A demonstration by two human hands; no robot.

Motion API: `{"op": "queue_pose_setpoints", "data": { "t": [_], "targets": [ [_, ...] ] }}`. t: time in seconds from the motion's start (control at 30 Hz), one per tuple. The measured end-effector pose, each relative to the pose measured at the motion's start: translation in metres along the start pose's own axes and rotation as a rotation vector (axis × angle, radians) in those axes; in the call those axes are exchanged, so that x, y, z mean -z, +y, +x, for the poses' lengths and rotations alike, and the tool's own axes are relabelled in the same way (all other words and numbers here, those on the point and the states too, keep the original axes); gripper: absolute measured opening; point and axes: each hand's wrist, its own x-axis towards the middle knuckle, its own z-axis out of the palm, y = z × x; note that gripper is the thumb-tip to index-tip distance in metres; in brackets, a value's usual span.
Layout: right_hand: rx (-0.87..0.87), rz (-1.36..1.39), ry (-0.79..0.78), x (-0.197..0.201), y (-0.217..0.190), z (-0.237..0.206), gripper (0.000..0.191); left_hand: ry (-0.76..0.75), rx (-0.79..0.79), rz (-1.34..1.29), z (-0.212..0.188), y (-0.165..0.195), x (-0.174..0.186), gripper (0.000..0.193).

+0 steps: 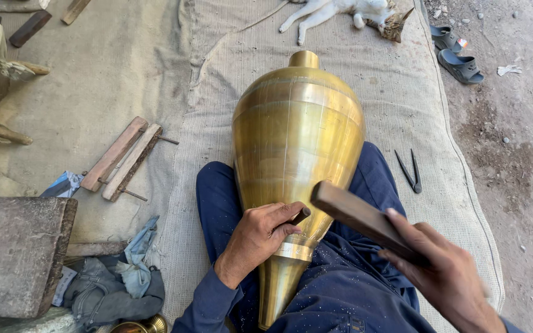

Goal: The person sits cross-legged on the floor and uses a chisel and hammer to engrave a decorative pattern onto a large brass vessel. They repeatedly tap the chisel to create fine lines and occasionally rotate the vessel to access different areas.

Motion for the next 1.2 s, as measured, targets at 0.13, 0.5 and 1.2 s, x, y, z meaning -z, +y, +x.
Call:
{"op": "queue_pose_setpoints", "data": {
  "t": [0.13,0.5,1.2],
  "targets": [
    [0.371,0.341,0.159,-0.009,-0.001,-0.003,0.076,-0.070,0.082,-0.026,-0.002,-0.005,0.004,0.039],
    [0.060,0.145,0.089,-0.052,0.007,-0.002,0.092,-0.092,0.160,-0.271,0.005,-0.016,0.005,0.040],
    [0.215,0.175,0.228,-0.045,0.012,0.003,0.094,-0.283,0.036,-0.060,0.028,0.001,0.015,0.044]
  ]
}}
